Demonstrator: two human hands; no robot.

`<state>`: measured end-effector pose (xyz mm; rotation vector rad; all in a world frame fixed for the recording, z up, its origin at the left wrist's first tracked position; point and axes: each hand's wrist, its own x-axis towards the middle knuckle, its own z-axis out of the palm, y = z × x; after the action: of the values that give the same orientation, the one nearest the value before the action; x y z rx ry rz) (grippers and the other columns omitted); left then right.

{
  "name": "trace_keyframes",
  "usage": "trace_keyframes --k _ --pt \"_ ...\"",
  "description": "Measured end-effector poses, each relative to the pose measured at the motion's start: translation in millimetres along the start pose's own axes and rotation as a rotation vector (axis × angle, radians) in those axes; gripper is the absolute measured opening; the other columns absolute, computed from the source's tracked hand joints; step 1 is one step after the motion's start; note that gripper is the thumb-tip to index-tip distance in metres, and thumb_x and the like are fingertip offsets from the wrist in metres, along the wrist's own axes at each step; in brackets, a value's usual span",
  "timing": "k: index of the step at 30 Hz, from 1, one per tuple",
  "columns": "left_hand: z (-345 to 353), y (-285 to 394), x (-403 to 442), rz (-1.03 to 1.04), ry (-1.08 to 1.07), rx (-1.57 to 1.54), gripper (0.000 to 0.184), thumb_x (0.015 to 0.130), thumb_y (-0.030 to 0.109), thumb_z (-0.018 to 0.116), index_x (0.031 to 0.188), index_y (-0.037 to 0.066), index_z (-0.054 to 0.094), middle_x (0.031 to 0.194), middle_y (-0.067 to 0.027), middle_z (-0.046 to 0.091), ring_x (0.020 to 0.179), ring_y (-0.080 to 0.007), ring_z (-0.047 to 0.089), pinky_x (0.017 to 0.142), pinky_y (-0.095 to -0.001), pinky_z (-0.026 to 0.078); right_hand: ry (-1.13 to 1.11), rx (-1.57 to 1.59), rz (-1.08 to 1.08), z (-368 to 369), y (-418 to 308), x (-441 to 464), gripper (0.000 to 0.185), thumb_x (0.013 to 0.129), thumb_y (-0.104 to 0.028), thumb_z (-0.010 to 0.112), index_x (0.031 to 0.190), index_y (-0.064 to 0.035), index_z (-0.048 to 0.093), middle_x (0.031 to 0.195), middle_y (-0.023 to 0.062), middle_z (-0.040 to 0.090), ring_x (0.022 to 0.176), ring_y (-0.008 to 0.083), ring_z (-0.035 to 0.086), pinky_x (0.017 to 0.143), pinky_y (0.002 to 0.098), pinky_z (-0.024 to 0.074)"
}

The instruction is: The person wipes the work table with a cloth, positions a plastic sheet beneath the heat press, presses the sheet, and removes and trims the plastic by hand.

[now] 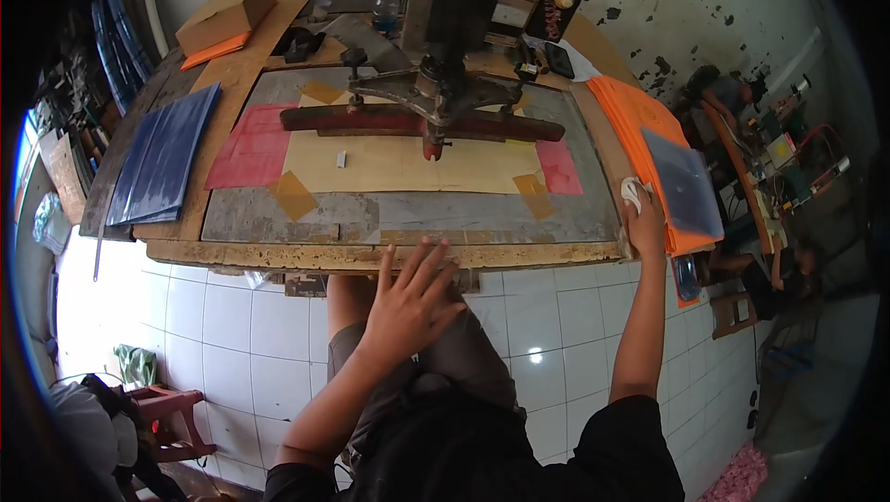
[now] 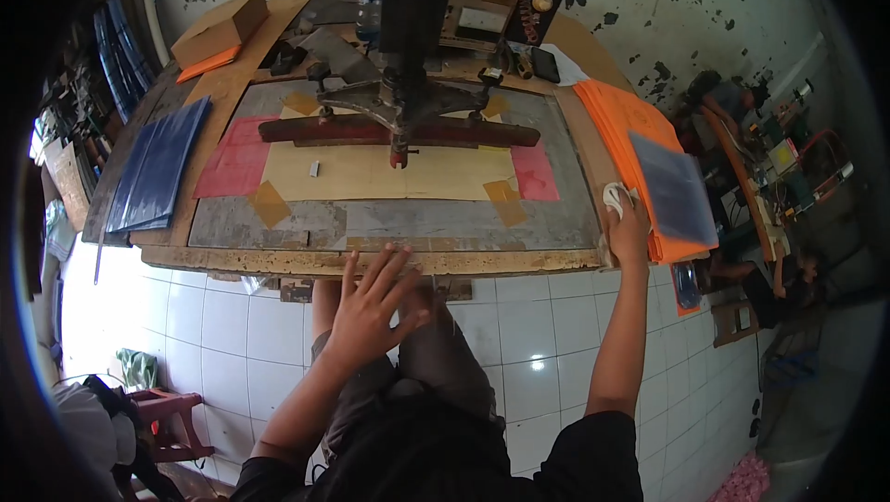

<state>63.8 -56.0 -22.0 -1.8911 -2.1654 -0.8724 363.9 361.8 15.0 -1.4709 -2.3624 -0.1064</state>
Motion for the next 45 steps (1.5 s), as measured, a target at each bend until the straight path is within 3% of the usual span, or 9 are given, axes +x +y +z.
trace_keyframes --k 5,10,13,21,26,31,34,37,45 --pt "14 16 4 0.038 -0.047 0.043 0.072 0.096 0.049 0.077 0.155 0.014 0.059 0.172 -0.0106 0.046 0.163 -0.0304 0.035 0.133 -0.0674 0.016 0.015 0.534 -0.061 -22 -59 -24 0.044 0.106 -0.01 0.067 0.15 -0.0104 0.066 0.143 0.0227 0.067 0.135 0.0426 0.062 0.111 0.0512 0.0519" --pt "30 29 10 0.076 -0.096 0.058 0.07 0.101 0.05 0.07 0.159 0.013 0.056 0.174 -0.0121 0.043 0.164 -0.0309 0.033 0.132 -0.067 0.021 0.06 0.438 -0.8 -40 -217 -120 0.063 0.086 0.006 0.073 0.144 -0.0178 0.071 0.144 0.0112 0.067 0.133 0.0358 0.062 0.114 0.0536 0.0477" --pt "23 31 10 0.057 -0.145 0.073 0.075 0.1 0.049 0.071 0.163 0.014 0.051 0.176 -0.0111 0.039 0.165 -0.0297 0.032 0.132 -0.0662 0.021 -0.027 0.437 -0.774 -14 -219 -113 0.062 0.085 0.006 0.074 0.141 -0.0185 0.072 0.146 0.0071 0.067 0.132 0.0346 0.062 0.113 0.0546 0.0468" --pt "24 32 10 0.046 -0.132 0.01 0.079 0.096 0.045 0.077 0.164 0.016 0.048 0.178 -0.0098 0.037 0.165 -0.0306 0.031 0.132 -0.066 0.02 0.149 0.21 -0.168 1 -124 -84 0.055 0.093 0.006 0.07 0.144 -0.0141 0.069 0.148 0.0114 0.065 0.135 0.0375 0.058 0.114 0.0541 0.0451" --pt "18 33 12 0.058 -0.187 0.046 0.082 0.095 0.043 0.077 0.166 0.015 0.046 0.178 -0.0113 0.036 0.165 -0.0319 0.031 0.132 -0.0643 0.021 -0.067 0.502 -0.692 -14 -220 -128 0.061 0.09 0.008 0.067 0.144 -0.0188 0.071 0.149 0.0086 0.064 0.14 0.0353 0.056 0.119 0.0535 0.0435" --pt "13 32 13 0.084 -0.2 0.078 0.084 0.094 0.043 0.076 0.166 0.013 0.046 0.177 -0.0139 0.035 0.166 -0.0325 0.029 0.133 -0.0629 0.022 -0.112 0.534 -0.588 -15 -245 -90 0.052 0.09 0.007 0.064 0.135 -0.0165 0.077 0.145 0.0055 0.069 0.137 0.0309 0.058 0.118 0.051 0.0447" --pt "17 33 11 0.008 -0.352 0.064 0.082 0.094 0.043 0.075 0.165 0.012 0.047 0.176 -0.0153 0.037 0.166 -0.033 0.029 0.133 -0.0627 0.021 -0.225 0.62 -0.933 -14 -270 -110 0.047 0.092 0.005 0.063 0.132 -0.0142 0.079 0.142 0.0046 0.071 0.133 0.0306 0.06 0.117 0.0498 0.0462" --pt "19 34 10 0.073 -0.139 0.047 0.074 0.094 0.042 0.077 0.156 0.009 0.055 0.17 -0.016 0.045 0.166 -0.0345 0.03 0.132 -0.0645 0.022 -0.198 0.629 -0.774 -7 -268 -91 0.045 0.092 0.004 0.063 0.131 -0.0135 0.079 0.142 0.0043 0.071 0.132 0.0313 0.061 0.116 0.0492 0.0465" --pt "18 36 9 0.017 -0.239 0.054 0.081 0.094 0.042 0.078 0.164 0.015 0.048 0.177 -0.0122 0.037 0.166 -0.032 0.029 0.133 -0.0636 0.021 -0.19 0.598 -0.789 -19 -251 -109 0.049 0.092 0.006 0.064 0.135 -0.0152 0.077 0.144 0.0068 0.069 0.136 0.0328 0.059 0.119 0.0475 0.0435"
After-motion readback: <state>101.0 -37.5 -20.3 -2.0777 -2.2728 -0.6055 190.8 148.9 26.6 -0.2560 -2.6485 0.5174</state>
